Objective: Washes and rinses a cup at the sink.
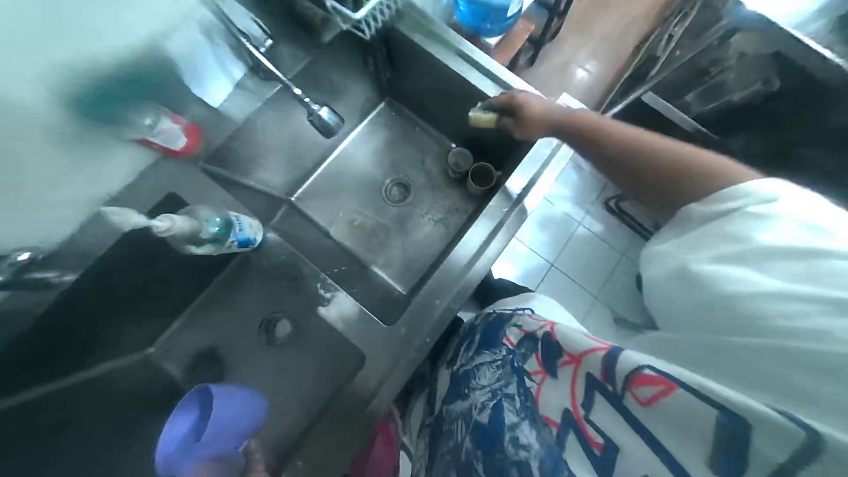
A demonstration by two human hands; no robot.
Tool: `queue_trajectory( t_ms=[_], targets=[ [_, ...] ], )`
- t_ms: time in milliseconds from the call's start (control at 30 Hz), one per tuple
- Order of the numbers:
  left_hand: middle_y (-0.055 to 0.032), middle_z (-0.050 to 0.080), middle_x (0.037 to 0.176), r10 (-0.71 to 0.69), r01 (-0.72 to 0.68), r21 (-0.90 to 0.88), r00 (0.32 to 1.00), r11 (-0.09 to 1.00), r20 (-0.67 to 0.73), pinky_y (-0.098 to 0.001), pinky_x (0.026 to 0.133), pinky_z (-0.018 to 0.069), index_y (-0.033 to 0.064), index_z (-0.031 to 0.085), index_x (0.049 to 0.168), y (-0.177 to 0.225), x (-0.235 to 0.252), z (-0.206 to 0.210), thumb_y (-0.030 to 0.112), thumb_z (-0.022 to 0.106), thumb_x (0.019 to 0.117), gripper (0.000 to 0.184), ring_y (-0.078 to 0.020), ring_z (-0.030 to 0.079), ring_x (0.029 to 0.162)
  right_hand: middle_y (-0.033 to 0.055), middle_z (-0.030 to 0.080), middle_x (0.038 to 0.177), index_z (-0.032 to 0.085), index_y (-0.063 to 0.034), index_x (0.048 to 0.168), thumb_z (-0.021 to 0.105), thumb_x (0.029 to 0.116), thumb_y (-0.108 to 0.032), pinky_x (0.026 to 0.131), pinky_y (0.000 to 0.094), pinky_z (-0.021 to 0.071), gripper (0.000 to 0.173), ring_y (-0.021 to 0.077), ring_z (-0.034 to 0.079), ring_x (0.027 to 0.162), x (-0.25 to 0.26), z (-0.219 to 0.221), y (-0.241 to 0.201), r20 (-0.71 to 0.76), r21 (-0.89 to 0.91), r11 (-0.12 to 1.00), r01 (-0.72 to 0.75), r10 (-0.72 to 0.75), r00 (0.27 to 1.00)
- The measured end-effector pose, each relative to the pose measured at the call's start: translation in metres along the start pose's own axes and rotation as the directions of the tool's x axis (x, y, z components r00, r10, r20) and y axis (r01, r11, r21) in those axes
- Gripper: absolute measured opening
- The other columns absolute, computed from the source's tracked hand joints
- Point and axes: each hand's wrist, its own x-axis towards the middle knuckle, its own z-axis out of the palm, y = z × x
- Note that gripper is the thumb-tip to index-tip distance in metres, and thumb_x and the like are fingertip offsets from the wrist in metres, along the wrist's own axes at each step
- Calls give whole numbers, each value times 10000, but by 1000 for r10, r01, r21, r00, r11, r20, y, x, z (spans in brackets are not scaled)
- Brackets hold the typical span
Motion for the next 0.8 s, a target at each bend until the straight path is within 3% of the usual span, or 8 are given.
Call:
queue_trajectory(
  t_ms=[100,200,300,333,400,600,733,800],
  targets=[
    [37,614,986,10,-10,-22,999,1000,-33,-349,881,527,166,538,1070,3,-25,12,342,346,1125,266,-106,629,964,216,636,1347,607,-98,1416,563,1030,-85,1077,625,448,389,415,605,1257,-22,-24,27,108,-75,995,-65,73,991],
    [-12,543,1055,34,-36,-37,998,999,-54,-363,889,519,109,487,1220,12,-60,28,306,295,1130,289,-132,589,991,252,630,1307,597,-70,1415,550,1028,-80,979,657,492,390,445,643,1153,-43,-25,52,114,-14,994,-111,112,987],
    [58,627,935,29,-37,-56,991,998,-130,-340,848,554,195,527,1007,15,-80,34,393,295,1129,329,-100,655,935,239,643,1200,550,-44,1425,527,1039,-95,765,578,583,389,352,696,854,-62,-19,56,135,184,973,-137,113,984],
    [60,615,919,34,-43,-56,987,997,-155,-335,840,554,194,513,989,18,-86,35,384,289,1131,327,-97,650,918,232,642,1192,522,-43,1447,527,1041,-90,721,542,594,408,318,691,797,-67,-16,47,156,257,958,-124,86,984],
    [36,608,930,40,-60,-88,976,994,-213,-352,854,549,170,509,1012,24,-92,32,363,306,1131,304,-113,642,924,200,652,1203,472,-78,1490,548,1007,-85,761,499,602,489,276,700,846,-70,-4,20,202,353,934,-51,-23,979],
    [43,620,861,122,-178,-172,949,969,-291,-366,836,572,178,522,976,33,-94,-5,372,335,1127,309,-121,663,867,178,687,1128,476,-76,1492,658,941,-114,807,489,604,581,267,710,897,-69,67,-94,284,503,859,94,-267,921],
    [11,650,902,110,-218,-267,923,939,-370,-409,881,568,164,548,987,31,-96,-56,354,359,1125,301,-156,676,927,217,656,1243,513,-101,1484,700,937,-100,845,572,591,578,355,706,986,-77,120,-177,317,387,885,259,-391,864],
    [5,641,948,90,-227,-291,904,929,-419,-415,908,556,158,549,1014,25,-97,-90,352,371,1124,284,-165,665,969,230,622,1273,561,-138,1467,748,910,-93,858,608,578,589,399,683,1028,-83,142,-210,302,234,847,477,-529,793]
  ],
)
